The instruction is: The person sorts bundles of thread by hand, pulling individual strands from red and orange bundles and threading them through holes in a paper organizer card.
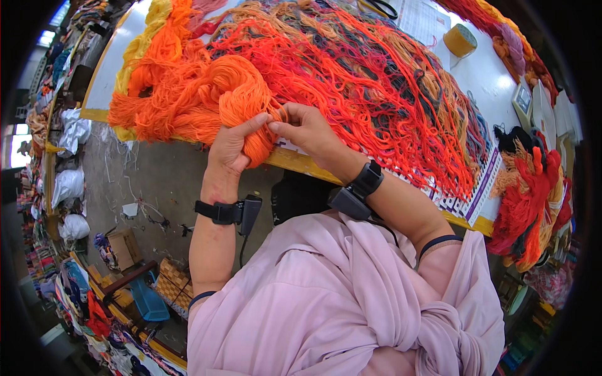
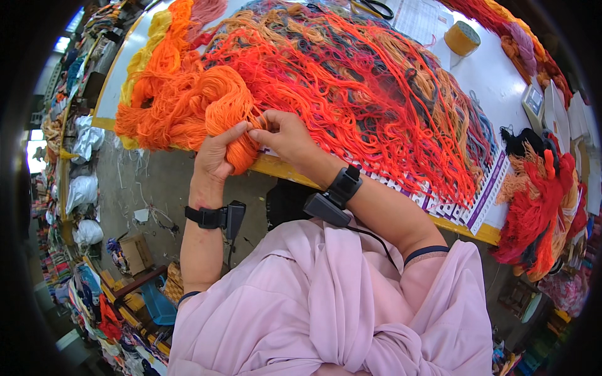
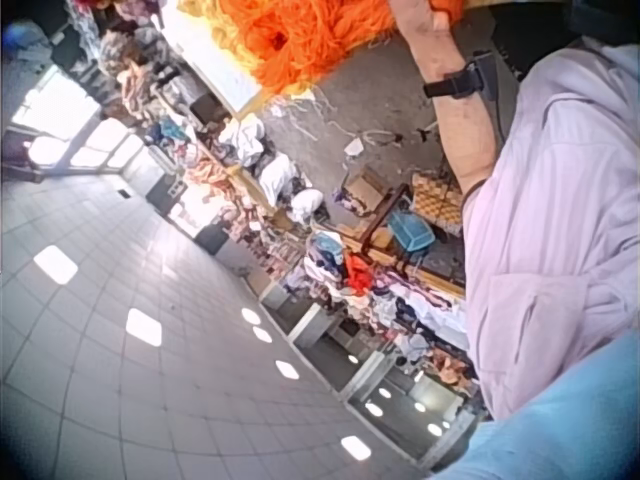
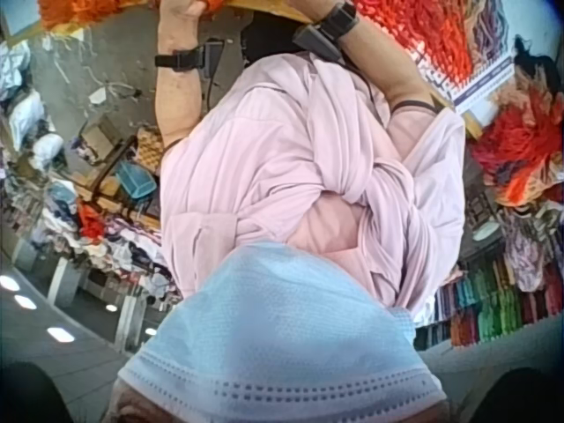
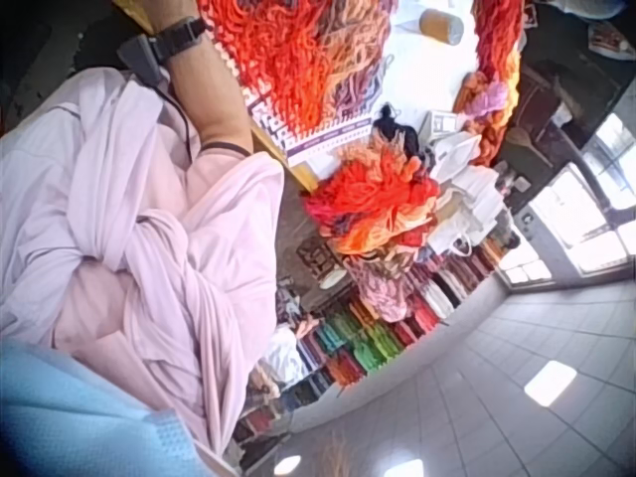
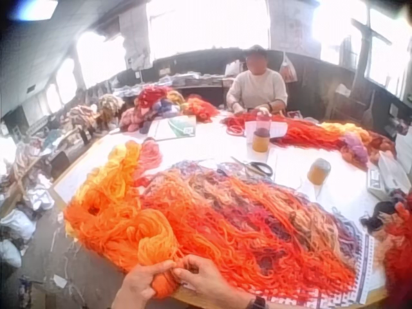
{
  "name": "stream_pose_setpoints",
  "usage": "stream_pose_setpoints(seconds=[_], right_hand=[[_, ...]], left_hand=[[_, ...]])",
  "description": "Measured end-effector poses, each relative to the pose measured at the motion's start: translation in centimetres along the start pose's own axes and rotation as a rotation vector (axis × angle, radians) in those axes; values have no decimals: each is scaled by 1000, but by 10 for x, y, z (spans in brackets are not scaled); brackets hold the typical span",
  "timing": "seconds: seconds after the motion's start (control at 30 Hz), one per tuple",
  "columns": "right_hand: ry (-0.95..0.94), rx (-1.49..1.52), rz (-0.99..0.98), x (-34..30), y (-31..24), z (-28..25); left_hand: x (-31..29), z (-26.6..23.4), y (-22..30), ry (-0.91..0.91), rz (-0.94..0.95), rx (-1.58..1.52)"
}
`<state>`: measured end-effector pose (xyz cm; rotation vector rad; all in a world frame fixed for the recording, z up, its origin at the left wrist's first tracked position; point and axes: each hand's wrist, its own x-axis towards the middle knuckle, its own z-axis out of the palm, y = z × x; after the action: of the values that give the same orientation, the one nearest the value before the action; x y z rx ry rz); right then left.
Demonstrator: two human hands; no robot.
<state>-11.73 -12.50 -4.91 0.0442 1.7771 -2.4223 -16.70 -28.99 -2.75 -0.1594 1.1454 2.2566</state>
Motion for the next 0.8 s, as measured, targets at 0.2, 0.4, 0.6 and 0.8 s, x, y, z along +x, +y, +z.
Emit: stream_pose_setpoints(seconds=[0.2, 0.4, 0.6, 0.8], right_hand=[[-12, 200, 82, -2, -2, -8], [-104, -97, 193, -4, -20, -16], [-123, -282, -49, -17, -59, -38], [193, 297, -407, -20, -111, -75]], left_hand=[[4, -15, 2, -22, -66, 19], [-3, -21, 40, -228, -81, 9], [-11, -21, 120, -227, 356, -299], [44, -123, 197, -181, 346, -343]])
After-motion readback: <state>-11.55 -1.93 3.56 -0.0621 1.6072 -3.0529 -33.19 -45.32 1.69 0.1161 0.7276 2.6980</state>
